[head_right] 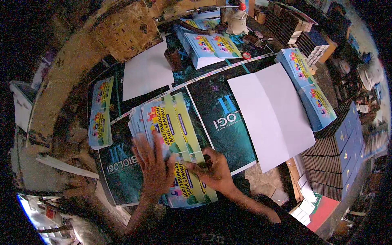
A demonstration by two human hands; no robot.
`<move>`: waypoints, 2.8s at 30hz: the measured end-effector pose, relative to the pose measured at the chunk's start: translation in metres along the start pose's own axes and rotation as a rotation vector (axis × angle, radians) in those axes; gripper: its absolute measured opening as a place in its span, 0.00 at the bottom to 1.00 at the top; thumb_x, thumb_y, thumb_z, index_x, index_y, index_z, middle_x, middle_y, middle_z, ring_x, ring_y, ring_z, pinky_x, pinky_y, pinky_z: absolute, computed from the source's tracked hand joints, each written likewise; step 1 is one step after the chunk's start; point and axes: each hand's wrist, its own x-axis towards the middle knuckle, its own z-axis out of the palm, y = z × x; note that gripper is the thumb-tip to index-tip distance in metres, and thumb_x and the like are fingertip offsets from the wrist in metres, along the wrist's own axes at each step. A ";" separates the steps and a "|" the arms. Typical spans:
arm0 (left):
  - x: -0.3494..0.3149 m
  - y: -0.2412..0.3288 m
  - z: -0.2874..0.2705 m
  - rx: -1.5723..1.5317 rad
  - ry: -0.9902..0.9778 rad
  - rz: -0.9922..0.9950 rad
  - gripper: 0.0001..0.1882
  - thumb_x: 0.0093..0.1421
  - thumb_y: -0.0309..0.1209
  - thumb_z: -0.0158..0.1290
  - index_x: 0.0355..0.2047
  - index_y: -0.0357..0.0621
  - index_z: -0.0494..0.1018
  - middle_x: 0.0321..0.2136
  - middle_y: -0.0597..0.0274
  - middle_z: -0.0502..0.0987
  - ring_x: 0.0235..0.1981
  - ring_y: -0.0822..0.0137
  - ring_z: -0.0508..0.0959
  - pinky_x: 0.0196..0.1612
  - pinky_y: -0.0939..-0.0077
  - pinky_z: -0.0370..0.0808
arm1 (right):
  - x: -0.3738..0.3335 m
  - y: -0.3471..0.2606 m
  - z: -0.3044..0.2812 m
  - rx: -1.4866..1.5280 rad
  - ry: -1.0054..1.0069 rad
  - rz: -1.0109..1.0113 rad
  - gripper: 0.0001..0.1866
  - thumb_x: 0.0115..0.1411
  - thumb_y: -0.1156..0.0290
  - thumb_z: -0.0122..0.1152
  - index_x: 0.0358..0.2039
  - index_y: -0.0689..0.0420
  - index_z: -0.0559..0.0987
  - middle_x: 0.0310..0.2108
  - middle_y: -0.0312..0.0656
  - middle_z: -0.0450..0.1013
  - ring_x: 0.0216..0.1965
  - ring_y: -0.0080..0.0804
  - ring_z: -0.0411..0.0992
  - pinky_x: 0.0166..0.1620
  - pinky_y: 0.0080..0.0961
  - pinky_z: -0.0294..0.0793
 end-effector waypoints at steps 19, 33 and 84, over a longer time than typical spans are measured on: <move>0.026 -0.001 -0.004 0.023 -0.108 0.074 0.36 0.72 0.46 0.33 0.72 0.31 0.49 0.73 0.39 0.45 0.75 0.44 0.42 0.72 0.38 0.28 | 0.008 -0.021 0.020 -0.262 -0.064 -0.002 0.41 0.57 0.73 0.71 0.66 0.66 0.58 0.58 0.66 0.66 0.59 0.56 0.70 0.54 0.47 0.76; 0.094 -0.094 0.055 0.042 0.011 0.086 0.35 0.73 0.45 0.38 0.70 0.29 0.51 0.72 0.40 0.51 0.75 0.49 0.47 0.72 0.38 0.36 | -0.033 0.005 0.027 -0.879 -0.286 -0.487 0.41 0.66 0.65 0.52 0.74 0.59 0.47 0.75 0.54 0.43 0.76 0.48 0.42 0.74 0.45 0.44; 0.013 0.024 -0.004 -0.116 -0.084 0.155 0.47 0.68 0.57 0.42 0.69 0.22 0.50 0.70 0.25 0.44 0.73 0.34 0.45 0.72 0.38 0.37 | -0.026 -0.084 -0.085 -0.352 0.128 -0.370 0.13 0.64 0.80 0.51 0.50 0.63 0.73 0.30 0.53 0.74 0.26 0.41 0.72 0.33 0.31 0.73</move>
